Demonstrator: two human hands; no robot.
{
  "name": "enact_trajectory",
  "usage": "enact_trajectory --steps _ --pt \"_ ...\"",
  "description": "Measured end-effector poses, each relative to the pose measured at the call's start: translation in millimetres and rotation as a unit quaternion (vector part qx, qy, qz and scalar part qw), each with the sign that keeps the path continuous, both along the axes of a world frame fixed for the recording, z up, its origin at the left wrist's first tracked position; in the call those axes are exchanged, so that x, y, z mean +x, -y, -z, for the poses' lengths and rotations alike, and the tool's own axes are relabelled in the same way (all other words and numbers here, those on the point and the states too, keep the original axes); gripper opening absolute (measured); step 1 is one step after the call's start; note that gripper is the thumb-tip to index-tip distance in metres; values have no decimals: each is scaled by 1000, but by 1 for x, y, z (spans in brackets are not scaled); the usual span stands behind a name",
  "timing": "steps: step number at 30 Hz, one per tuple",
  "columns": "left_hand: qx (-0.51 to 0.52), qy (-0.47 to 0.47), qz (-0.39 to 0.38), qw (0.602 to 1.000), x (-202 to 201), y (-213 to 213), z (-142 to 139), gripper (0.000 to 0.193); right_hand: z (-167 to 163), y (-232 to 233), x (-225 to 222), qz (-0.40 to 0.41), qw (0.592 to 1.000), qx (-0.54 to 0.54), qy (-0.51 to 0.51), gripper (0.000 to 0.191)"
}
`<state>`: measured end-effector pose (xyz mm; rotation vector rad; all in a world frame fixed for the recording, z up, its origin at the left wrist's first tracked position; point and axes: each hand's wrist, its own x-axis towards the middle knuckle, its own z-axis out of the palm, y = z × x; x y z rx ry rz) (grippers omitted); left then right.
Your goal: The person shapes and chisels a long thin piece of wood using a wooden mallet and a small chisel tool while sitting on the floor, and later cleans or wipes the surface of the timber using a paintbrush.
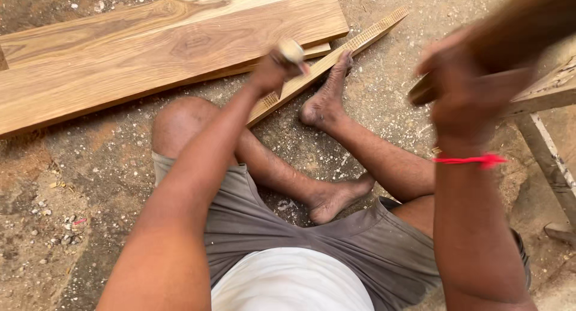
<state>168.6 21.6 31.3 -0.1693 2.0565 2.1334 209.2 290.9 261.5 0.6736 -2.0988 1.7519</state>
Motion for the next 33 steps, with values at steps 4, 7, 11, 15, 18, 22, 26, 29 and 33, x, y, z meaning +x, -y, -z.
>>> enact_trajectory --steps 4,7,11,15,18,22,26,29,33 --pt "40 -92 -45 994 -6 13 -1 38 -6 3 -13 -21 996 -25 -82 45" --pt "-58 -113 -15 992 4 7 3 42 37 22 -15 -13 896 437 -72 44" --pt "-62 -99 -49 992 18 1 7 51 51 19 -10 34 825 563 20 44" --pt "-95 -44 -30 994 18 7 1 45 63 24 -7 37 799 599 46 46" --pt "-37 -105 -26 993 12 9 -3 50 71 28 -6 17 775 630 54 38" --pt "-48 -95 -47 993 3 8 -2 58 78 33 -8 16 767 637 78 40" --pt "-53 -83 -67 993 0 3 2 47 78 35 -11 16 796 595 106 46" --pt "-37 -108 -96 989 7 -11 4 40 74 34 -12 22 805 577 135 50" --pt "-177 -140 56 973 7 -12 -3 28 64 27 -11 27 850 514 110 56"
